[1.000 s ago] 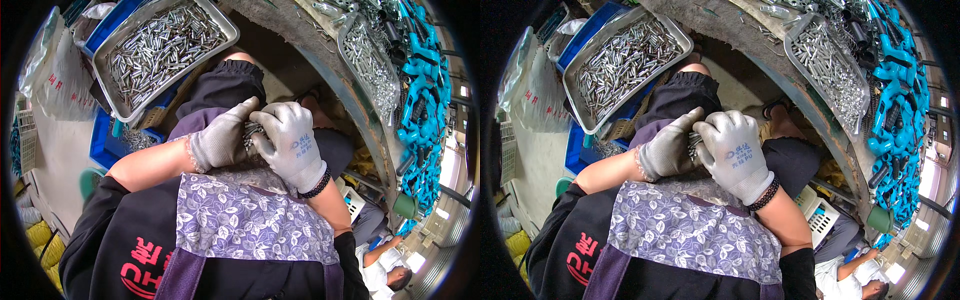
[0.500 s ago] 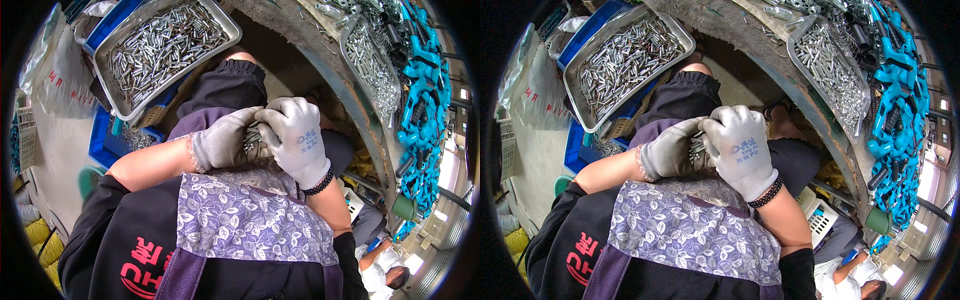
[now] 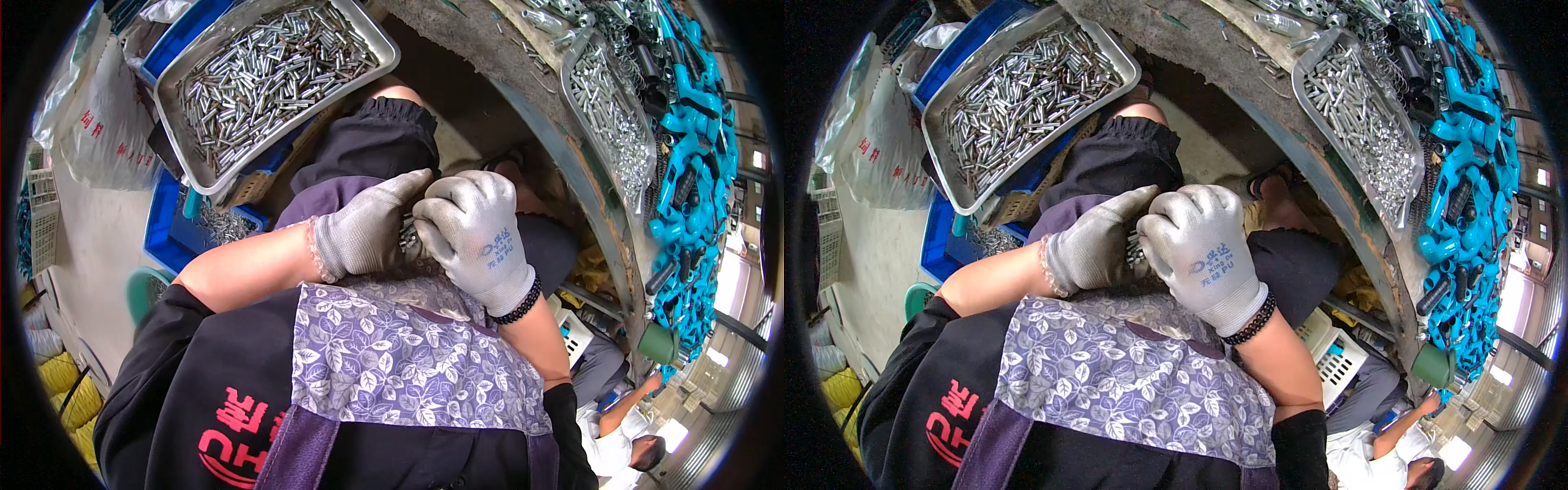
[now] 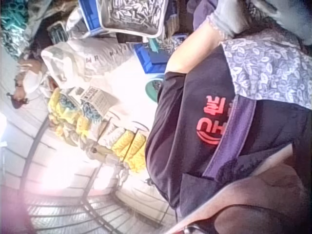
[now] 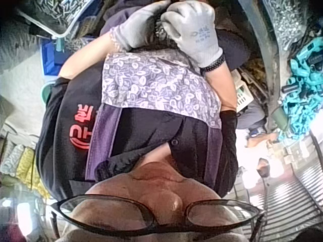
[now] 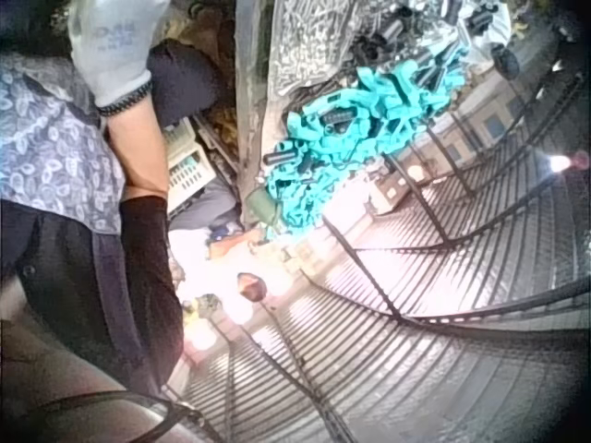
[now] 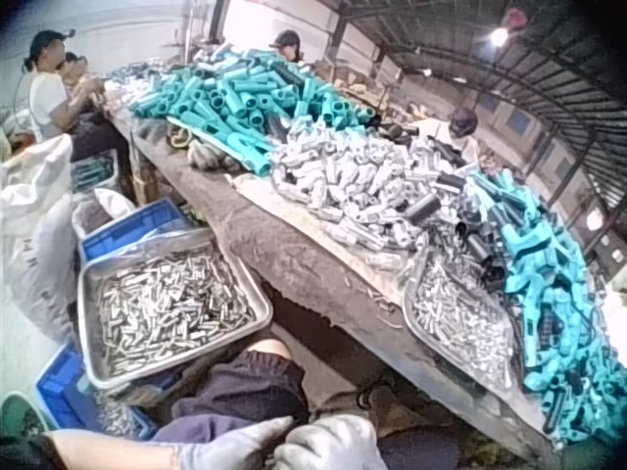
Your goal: The person sorts small metal bolts by hand, inspecting them and placing them into different blue plastic bins and a green plastic basin from a metal tray.
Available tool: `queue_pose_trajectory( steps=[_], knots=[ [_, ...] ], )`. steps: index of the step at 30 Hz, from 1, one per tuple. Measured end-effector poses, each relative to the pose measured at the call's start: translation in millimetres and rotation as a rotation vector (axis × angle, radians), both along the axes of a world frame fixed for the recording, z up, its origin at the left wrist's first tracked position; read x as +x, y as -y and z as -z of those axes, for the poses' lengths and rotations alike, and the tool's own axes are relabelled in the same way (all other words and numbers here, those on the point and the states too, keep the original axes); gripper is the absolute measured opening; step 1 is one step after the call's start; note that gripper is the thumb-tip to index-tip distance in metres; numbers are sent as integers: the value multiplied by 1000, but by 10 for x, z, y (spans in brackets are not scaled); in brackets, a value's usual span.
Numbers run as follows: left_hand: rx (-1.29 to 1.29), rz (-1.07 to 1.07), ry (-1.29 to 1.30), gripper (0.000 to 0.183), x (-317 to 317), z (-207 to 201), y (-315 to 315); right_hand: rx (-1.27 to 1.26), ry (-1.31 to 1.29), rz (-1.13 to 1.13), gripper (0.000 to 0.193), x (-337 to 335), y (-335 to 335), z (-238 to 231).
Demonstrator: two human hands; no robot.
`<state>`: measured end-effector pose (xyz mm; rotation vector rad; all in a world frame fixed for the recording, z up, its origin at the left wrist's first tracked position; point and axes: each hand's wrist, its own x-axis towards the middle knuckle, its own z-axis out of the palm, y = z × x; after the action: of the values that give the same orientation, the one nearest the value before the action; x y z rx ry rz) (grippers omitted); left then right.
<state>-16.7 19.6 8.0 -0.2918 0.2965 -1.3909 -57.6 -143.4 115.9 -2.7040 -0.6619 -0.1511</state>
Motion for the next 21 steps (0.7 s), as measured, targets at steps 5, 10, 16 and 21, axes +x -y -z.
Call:
queue_pose_trajectory(
  steps=[5, 10, 16, 21],
  knots=[
    [20, 24, -17, 57, -27, 0, 27, -64, 20, -5, 17, -20, 2, -9],
    [92, 37, 103, 65, 1, -147, 40, -172, 36, -32, 18, 1, -30, -2],
    [29, 40, 121, 63, -37, -64, 44, -92, 11, 27, 16, 5, 22, 86],
    [83, -16, 122, 57, -23, -198, 44, 191, 68, 75, 20, -4, 149, 77]
  ],
)
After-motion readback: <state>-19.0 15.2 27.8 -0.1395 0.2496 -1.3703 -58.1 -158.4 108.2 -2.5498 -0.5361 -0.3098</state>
